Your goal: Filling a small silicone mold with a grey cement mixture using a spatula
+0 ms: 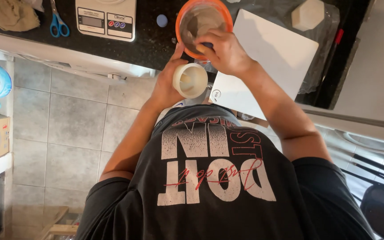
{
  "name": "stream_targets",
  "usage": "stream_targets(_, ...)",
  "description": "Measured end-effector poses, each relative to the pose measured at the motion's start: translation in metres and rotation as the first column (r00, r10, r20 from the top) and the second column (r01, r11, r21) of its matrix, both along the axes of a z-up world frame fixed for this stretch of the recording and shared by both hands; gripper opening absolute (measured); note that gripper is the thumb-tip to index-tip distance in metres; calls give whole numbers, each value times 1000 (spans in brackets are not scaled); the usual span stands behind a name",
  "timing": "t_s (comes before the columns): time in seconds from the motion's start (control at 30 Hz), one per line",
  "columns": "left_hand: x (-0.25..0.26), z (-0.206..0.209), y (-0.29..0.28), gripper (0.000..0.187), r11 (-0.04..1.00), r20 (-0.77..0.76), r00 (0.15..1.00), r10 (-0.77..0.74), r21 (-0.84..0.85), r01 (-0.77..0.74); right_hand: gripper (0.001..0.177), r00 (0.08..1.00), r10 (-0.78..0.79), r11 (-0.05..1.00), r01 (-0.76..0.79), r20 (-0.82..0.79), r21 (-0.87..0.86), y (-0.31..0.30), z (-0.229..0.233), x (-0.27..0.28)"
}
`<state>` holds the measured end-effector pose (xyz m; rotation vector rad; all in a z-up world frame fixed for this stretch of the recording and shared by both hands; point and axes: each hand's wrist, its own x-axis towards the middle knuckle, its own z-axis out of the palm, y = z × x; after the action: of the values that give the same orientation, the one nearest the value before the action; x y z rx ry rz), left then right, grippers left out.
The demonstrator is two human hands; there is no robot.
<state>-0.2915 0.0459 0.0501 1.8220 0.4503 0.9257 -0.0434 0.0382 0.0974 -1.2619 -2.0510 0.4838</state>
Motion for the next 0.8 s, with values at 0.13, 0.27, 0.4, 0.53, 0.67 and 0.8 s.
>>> stream_targets(0.13,2,-2,-4,64,999,14,1000,20,40,-20,5,998,-33,997,29,-59,-76,-4,26,35)
stream_targets(0.27,3,1,-9,60,1000,-3,1000,1,12,-1,7,992,-105,988,96,73,117,5,-3,38)
stream_targets(0.4,6,5,-8,54,1000,-14,1000,6,5,-6,11,997,-57,992,52,45,116,-4,1,-2)
stream_targets(0.53,8,1,-7,62,1000,32,999,-8,5,8,11,995,-91,993,94,-47,71,-3,11,11)
stream_targets(0.67,4,1,-14,61,1000,-28,1000,1,-3,-1,13,955,-225,971,204,192,121,13,-13,28)
stream_targets(0.8,9,3,-12,51,997,-102,994,-29,-81,20,31,829,-346,937,330,438,116,24,-38,3)
